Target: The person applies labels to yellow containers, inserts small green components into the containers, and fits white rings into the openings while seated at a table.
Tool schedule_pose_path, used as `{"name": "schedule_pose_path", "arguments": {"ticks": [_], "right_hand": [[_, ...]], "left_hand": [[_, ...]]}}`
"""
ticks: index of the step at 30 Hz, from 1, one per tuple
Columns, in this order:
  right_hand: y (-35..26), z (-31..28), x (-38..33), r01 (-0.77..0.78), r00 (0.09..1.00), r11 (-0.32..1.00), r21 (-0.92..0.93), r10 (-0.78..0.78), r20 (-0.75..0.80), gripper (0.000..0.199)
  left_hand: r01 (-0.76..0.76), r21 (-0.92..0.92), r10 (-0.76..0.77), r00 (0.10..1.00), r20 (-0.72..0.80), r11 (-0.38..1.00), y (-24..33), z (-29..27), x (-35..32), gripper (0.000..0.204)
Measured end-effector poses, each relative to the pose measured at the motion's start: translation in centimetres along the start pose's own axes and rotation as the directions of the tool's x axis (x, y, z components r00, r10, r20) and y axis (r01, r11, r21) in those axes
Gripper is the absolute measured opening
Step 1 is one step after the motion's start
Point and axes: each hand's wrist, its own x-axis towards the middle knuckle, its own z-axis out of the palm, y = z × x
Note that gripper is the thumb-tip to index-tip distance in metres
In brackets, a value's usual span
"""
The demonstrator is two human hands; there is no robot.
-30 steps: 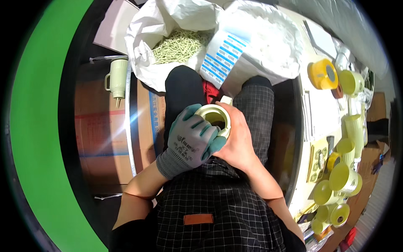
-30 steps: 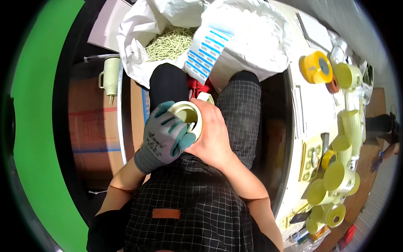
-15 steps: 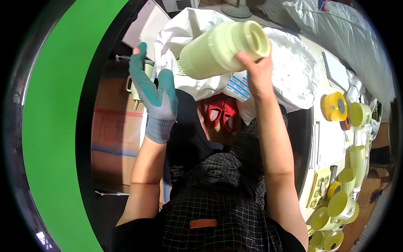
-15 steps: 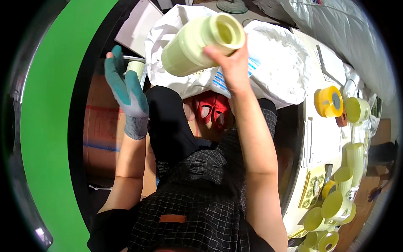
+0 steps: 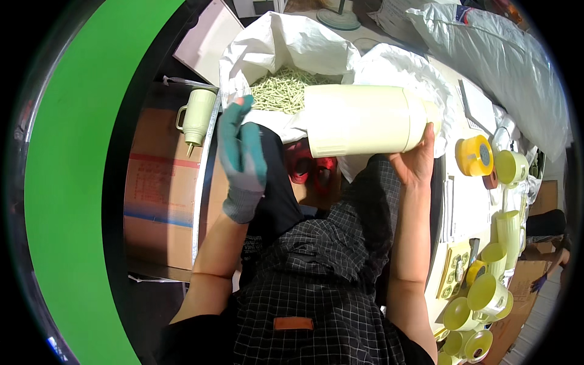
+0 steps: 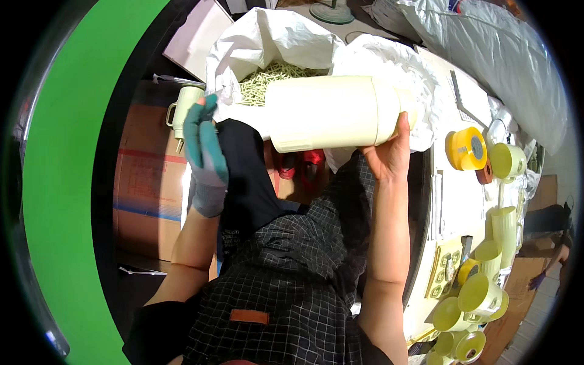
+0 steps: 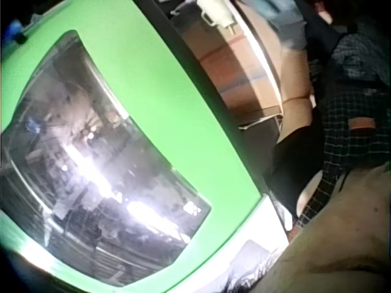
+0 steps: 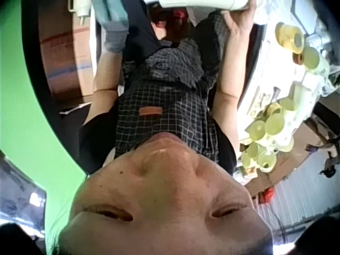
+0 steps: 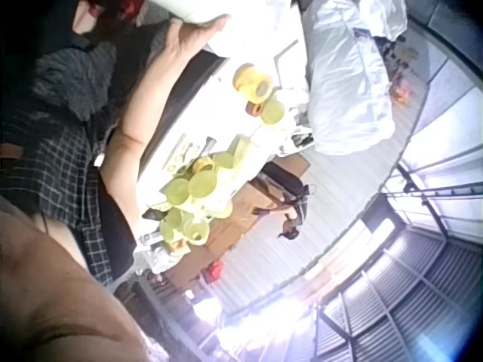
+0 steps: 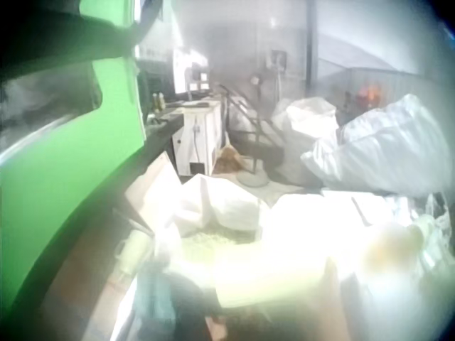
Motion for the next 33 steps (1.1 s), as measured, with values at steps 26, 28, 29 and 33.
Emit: {"name": "schedule_pose_path", "arguments": {"ticks": [26, 28, 29, 33], "right_hand": [[1.2, -0.8, -12.0, 0.266, 0.964, 0.603, -0.752, -0.157, 0.215, 0.098], [1.5, 2.8, -12.0, 0.323, 0.935, 0.378, -0.868, 0.014, 0.354, 0.108], [1.8, 4.1, -12.3, 0.326, 0.924, 0.264, -0.908, 0.115, 0.365, 0.11], [0.1, 1.1, -11.2, 0.177, 0.823, 0.576, -0.798, 0.359, 0.441, 0.096]], "left_hand": [[-0.459, 0.056, 0.39, 0.806, 0.445, 0.887, 1.3, 3.4, 0.1, 0.084], [0.001, -0.245, 0.182, 0.67, 0.719, 0.969, 2.2, 4.0, -2.0, 0.118], [0.071, -0.286, 0.213, 0.505, 0.836, 0.955, 2.1, 4.1, -2.7, 0.12], [-0.008, -0.407, 0.344, 0.55, 0.761, 0.913, 1.7, 4.3, -5.1, 0.107]]}}
